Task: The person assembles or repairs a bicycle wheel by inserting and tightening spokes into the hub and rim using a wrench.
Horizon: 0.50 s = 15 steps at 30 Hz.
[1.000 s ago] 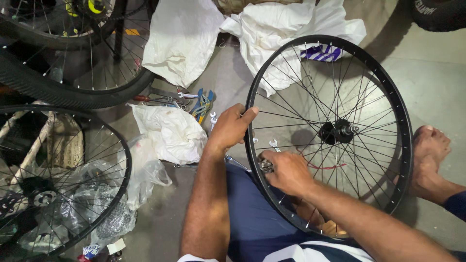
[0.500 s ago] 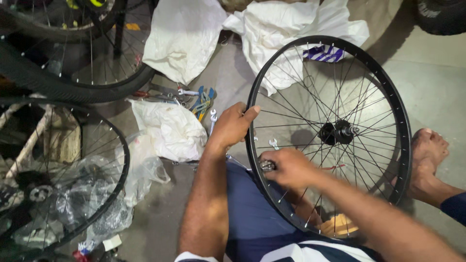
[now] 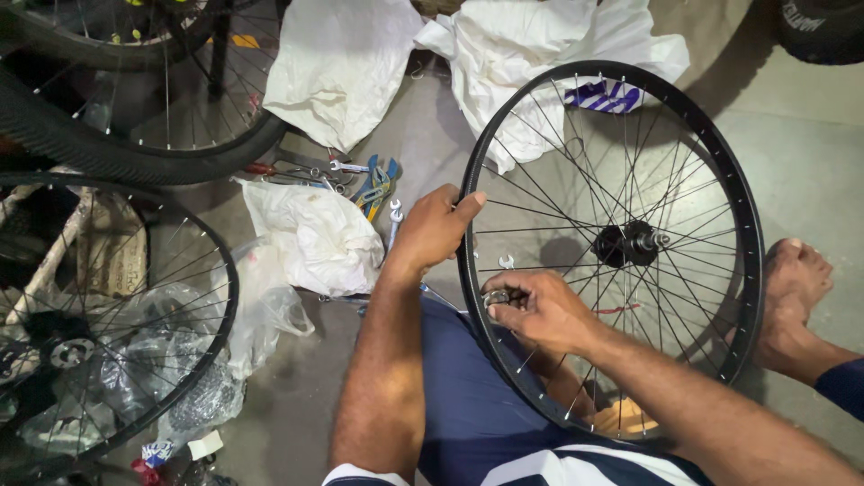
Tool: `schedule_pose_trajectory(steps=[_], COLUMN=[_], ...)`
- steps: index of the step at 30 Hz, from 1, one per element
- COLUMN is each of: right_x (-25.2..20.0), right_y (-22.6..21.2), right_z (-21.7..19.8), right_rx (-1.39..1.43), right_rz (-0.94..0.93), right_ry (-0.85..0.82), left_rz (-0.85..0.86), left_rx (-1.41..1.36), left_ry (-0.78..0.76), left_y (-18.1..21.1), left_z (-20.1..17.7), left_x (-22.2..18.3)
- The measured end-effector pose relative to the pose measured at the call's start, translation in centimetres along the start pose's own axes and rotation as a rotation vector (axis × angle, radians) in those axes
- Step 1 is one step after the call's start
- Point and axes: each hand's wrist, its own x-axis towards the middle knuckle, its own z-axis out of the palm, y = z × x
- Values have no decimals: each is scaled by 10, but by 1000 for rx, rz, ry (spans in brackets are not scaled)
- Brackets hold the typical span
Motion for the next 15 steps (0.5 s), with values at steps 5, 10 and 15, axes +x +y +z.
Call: schedule_pose_trajectory(steps=[5, 10, 15], right_x=[2, 2, 0], right_y=[7, 7, 7], right_z=[6, 9, 9], right_rx=[-75, -69, -111], right_rz=[-107, -184, -122], right_ry=[108, 148, 152], left_rz=[-5, -8, -8], left_rx=[3, -12, 13], left_ry=[7, 4, 5], left_y=[-2, -1, -2], left_z=[1, 0, 1], left_x=[0, -1, 0])
